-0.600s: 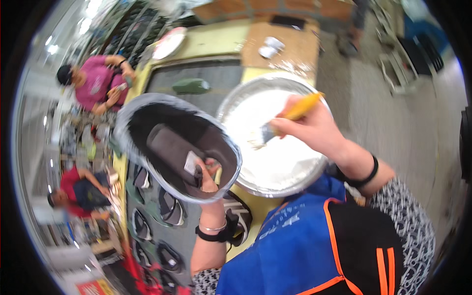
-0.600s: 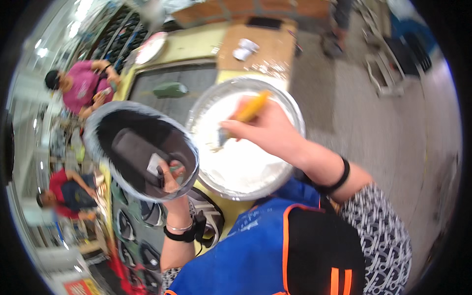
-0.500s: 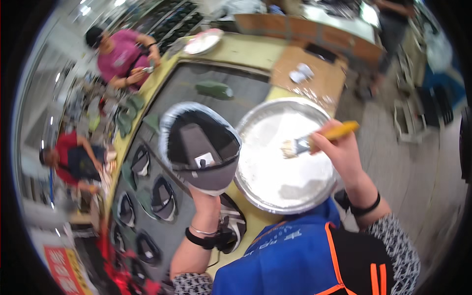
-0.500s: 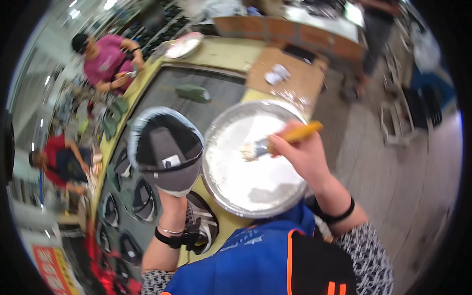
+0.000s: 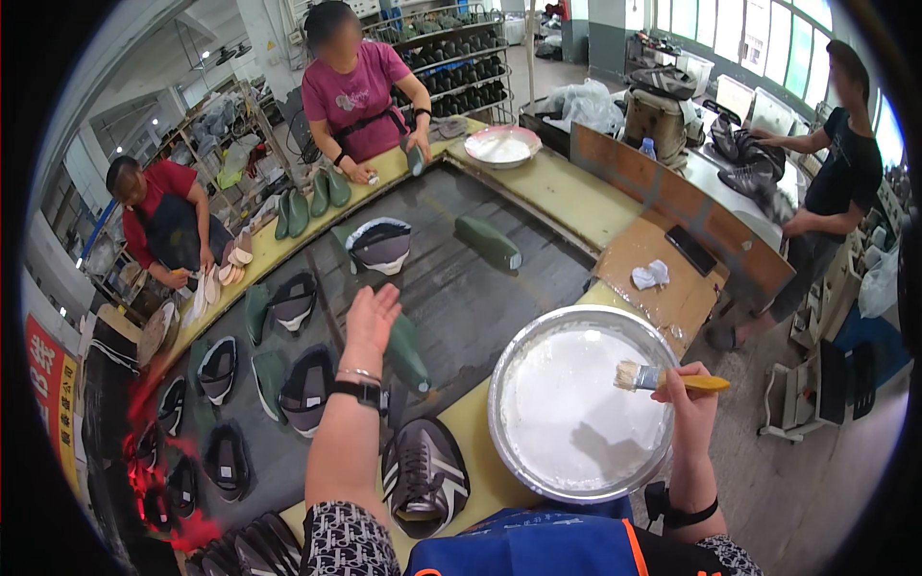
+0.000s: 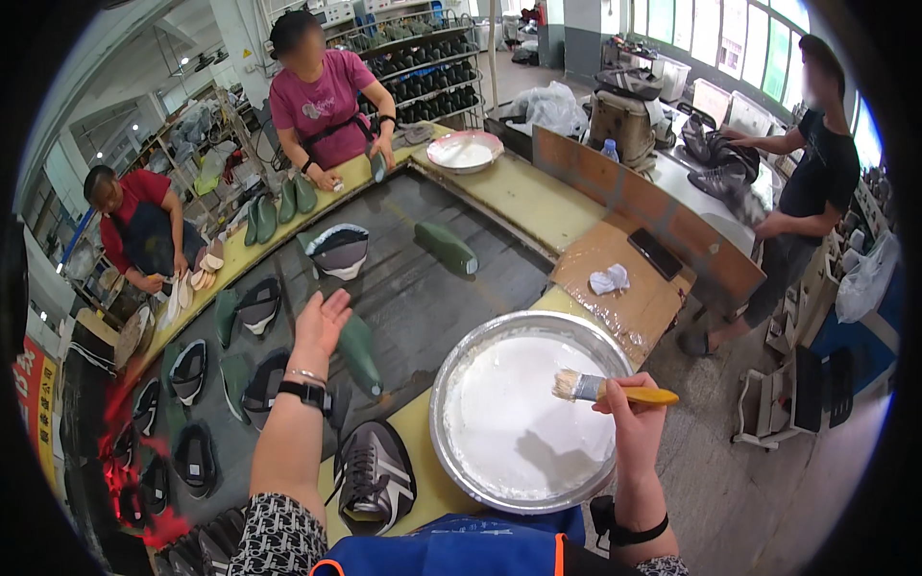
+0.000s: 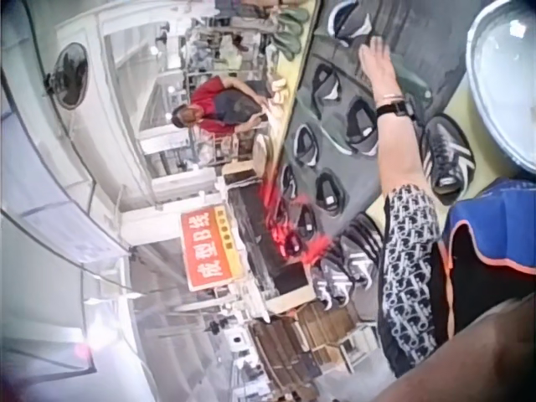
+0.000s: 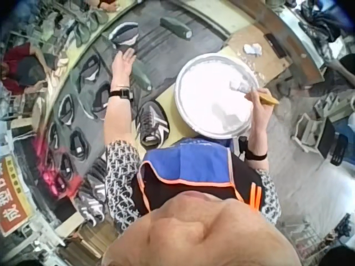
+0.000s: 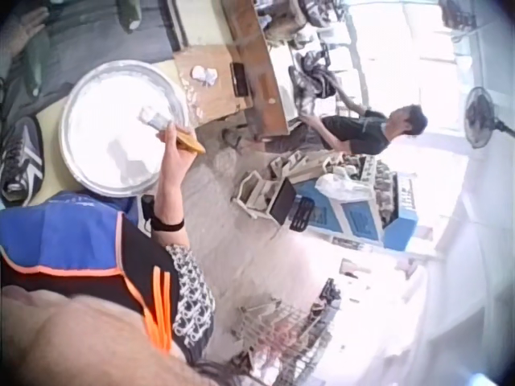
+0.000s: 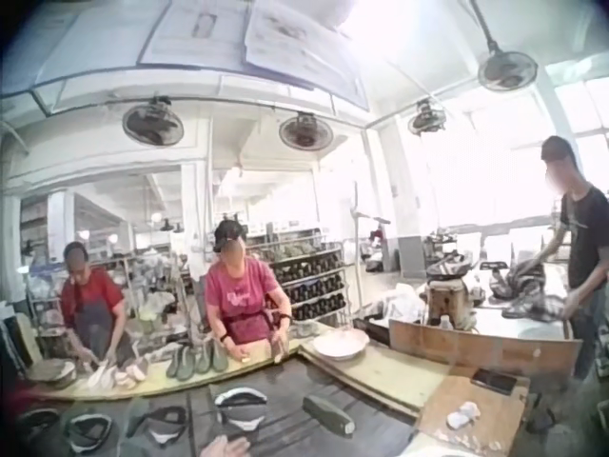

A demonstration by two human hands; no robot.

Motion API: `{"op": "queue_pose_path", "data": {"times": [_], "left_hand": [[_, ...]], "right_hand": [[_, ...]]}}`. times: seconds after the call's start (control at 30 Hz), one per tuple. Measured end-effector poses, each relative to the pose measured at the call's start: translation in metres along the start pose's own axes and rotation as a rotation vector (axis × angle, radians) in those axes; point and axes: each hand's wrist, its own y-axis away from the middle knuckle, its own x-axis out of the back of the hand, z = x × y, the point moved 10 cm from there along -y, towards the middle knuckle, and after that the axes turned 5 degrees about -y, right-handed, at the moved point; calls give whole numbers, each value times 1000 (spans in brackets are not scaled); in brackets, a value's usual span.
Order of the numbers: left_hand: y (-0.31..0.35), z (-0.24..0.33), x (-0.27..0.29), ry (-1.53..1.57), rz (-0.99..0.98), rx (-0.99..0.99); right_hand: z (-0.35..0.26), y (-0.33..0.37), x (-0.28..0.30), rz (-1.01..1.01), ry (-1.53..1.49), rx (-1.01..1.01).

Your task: Applying a white liquid, likely glue or primer, to the edges of shoe soles using a paintbrush.

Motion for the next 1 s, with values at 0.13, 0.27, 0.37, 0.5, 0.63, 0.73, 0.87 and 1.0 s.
{"op": "queue_pose_path", "data": {"times": [0.13,0.27,0.37,0.5,0.63,0.73,0.87,1.0], "left_hand": [[96,-43,-77,-245,-357,213],[251,-105,-144,-584,-845,518],[332,-135,-171,-590,-1046,739],[356,-159,-197,-509,-1087,748],[355,-181,-193,-572,-1006,780],[346,-175,-190,-562,-968,725],[312,-148,-161,-598,-748,583],[300,-126,-128,-518,-619,532]], "right_hand": [[-15,5,-12,21,76,135],[-61,28,-55,-75,766,594],[-64,54,-93,-308,902,770],[-77,82,-107,-420,1046,1017],[-79,82,-88,-439,1137,1073],[-73,50,-45,-346,1176,1064],[-42,-50,72,-46,1352,732],[5,-132,160,60,1556,634]]}}
